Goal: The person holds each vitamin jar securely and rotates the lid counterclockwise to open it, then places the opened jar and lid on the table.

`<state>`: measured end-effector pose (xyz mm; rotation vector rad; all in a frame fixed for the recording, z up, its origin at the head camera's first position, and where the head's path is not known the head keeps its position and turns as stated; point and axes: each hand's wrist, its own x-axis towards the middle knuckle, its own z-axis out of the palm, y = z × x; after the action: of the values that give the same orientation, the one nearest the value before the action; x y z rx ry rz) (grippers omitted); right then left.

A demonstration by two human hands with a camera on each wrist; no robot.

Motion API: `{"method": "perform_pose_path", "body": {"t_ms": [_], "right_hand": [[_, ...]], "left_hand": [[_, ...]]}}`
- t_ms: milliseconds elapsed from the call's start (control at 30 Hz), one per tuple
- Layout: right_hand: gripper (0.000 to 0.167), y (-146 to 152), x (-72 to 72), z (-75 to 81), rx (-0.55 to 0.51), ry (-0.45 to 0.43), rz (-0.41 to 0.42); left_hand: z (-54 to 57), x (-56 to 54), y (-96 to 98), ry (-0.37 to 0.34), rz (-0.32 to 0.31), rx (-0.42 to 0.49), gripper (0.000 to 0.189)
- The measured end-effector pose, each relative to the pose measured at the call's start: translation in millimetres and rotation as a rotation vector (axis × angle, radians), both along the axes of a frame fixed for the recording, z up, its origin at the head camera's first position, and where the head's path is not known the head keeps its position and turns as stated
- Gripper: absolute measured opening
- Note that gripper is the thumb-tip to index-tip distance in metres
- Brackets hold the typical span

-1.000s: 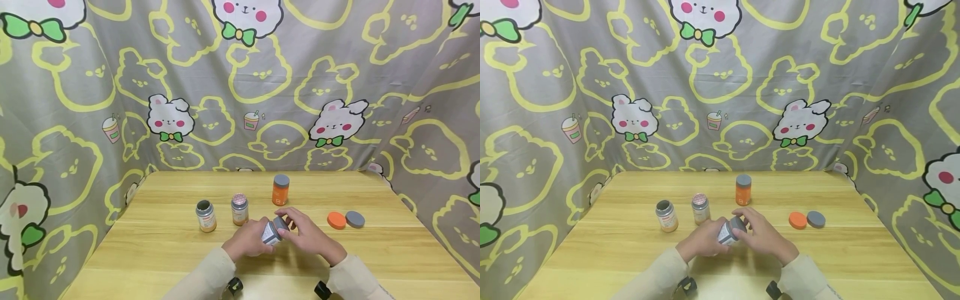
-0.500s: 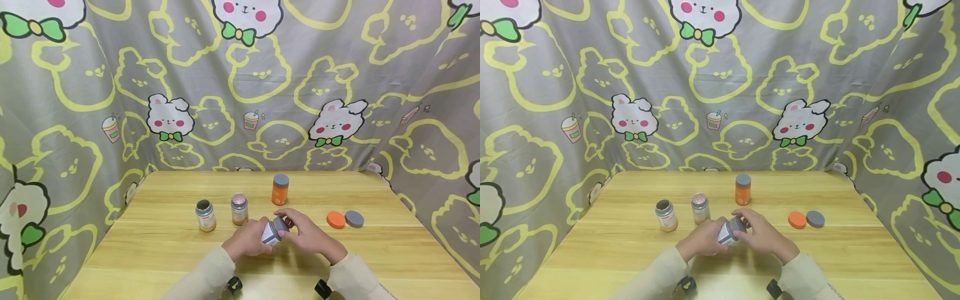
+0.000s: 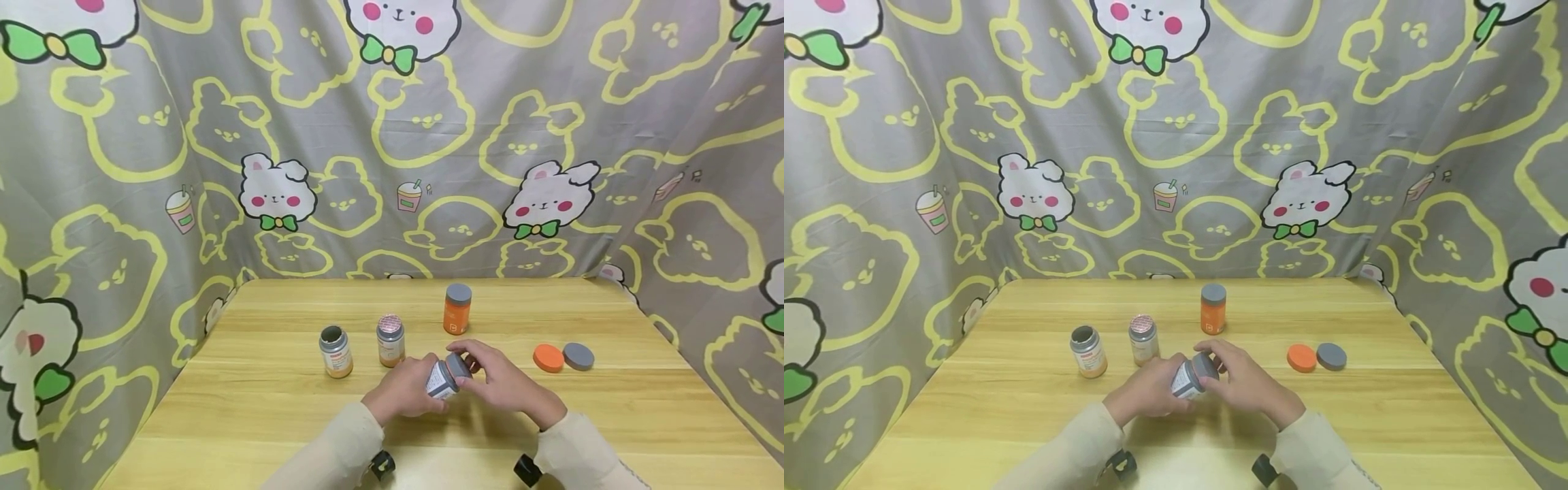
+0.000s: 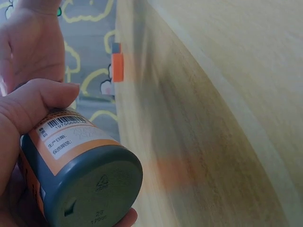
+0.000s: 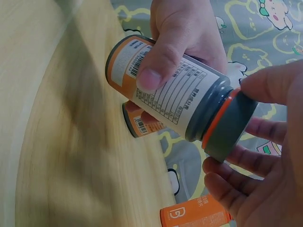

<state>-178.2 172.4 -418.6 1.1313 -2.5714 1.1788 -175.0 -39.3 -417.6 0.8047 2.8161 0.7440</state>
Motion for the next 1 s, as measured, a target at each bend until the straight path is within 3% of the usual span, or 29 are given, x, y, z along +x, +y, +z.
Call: {"method": "perform_pose_path", "body": {"t_ms": [300, 533, 800, 1000], "right_hand": [[0.03, -0.8, 0.1, -2.1, 0.004, -0.028, -0.027], [0.04, 1.3, 0.5, -3.5, 0.001, 0.0, 0.003], [0.033, -1.9, 0.1, -3.5, 0.01, -0.041, -0.082], [0.037, -0.1, 0.4, -3.9, -0.009, -0.023, -0.049]], "left_hand": [[-0.8, -0.2, -0.4, 0.01, -0.006, -0.003, 0.056], [-0.6, 1.2, -1.1, 0.015, 0.0, -0.009, 0.058], [-0.9, 0.7, 0.9, 0.015, -0.003, -0.003, 0.057], [-1.5, -0.2, 0.6, 0.022, -0.002, -0.011, 0.058]]}}
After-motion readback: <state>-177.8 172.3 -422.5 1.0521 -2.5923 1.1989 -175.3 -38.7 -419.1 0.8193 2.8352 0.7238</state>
